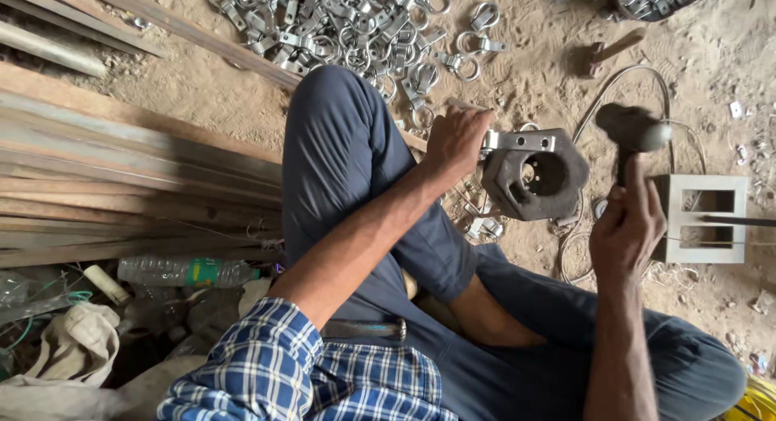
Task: The person sits on the floor and uses a hammer to strike metal parts placed on a small anvil. They repeatedly pick up metal pieces, position them on the anvil, and hit them with the hammer to shape or secure them.
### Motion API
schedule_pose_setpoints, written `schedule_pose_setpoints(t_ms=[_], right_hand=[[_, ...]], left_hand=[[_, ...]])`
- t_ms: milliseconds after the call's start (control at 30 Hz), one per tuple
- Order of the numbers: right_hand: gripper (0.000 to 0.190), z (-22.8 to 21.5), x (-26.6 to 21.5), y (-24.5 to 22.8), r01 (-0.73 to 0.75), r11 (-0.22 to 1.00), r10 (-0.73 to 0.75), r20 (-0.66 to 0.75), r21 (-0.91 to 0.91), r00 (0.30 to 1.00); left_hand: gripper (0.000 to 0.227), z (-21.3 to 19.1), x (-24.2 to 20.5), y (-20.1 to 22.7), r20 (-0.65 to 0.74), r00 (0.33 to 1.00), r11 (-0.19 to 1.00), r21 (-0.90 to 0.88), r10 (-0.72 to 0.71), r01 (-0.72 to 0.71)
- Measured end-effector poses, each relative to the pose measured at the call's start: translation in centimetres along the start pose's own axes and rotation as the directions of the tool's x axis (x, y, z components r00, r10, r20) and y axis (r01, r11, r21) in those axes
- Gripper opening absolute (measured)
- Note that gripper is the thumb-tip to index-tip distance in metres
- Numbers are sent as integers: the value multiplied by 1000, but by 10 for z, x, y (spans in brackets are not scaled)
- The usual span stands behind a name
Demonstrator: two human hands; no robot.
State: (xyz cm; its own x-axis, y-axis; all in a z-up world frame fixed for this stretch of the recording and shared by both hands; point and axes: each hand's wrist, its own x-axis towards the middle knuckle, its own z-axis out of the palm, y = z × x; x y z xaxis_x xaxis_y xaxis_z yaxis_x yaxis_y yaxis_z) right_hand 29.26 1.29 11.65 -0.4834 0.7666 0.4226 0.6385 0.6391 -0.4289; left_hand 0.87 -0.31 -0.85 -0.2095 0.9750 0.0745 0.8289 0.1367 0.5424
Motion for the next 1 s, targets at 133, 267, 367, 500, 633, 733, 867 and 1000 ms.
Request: schedule_pose_setpoints(t_ms=[133,267,367,500,633,733,867,1000], right_hand=[[46,8,9,-5,45,964,40,311,-263,950],[46,9,15,-25,-44,996,65,279,-83,958],[46,5,9,-23,-20,998,37,265,-65,963],[42,15,1,-7,-116,992,124,228,-50,966],[39,16,-2,8,13,999,-13,-8,36,1000],[44,17,1,1,-35,995,49,147,-97,988],[48,7,21,-27,-133,984,167,350,-118,922],[50,6,10,-35,-71,996,85,280,-60,956]], left_hand=[[38,8,-14,1,-291,938,979,-18,189,-203],[50,-7,-7,5,117,993,999,52,3,-9],[65,1,-11,0,-52,994,994,57,92,-89],[60,22,-6,-9,-104,986,986,116,129,-117],[39,29,-7,-11,-69,996,997,54,58,-54],[24,26,-8,-14,-101,993,998,0,60,-61],[36,11,-4,-3,-92,996,998,-66,14,-20],[31,18,6,-1,-106,992,996,67,61,-54]])
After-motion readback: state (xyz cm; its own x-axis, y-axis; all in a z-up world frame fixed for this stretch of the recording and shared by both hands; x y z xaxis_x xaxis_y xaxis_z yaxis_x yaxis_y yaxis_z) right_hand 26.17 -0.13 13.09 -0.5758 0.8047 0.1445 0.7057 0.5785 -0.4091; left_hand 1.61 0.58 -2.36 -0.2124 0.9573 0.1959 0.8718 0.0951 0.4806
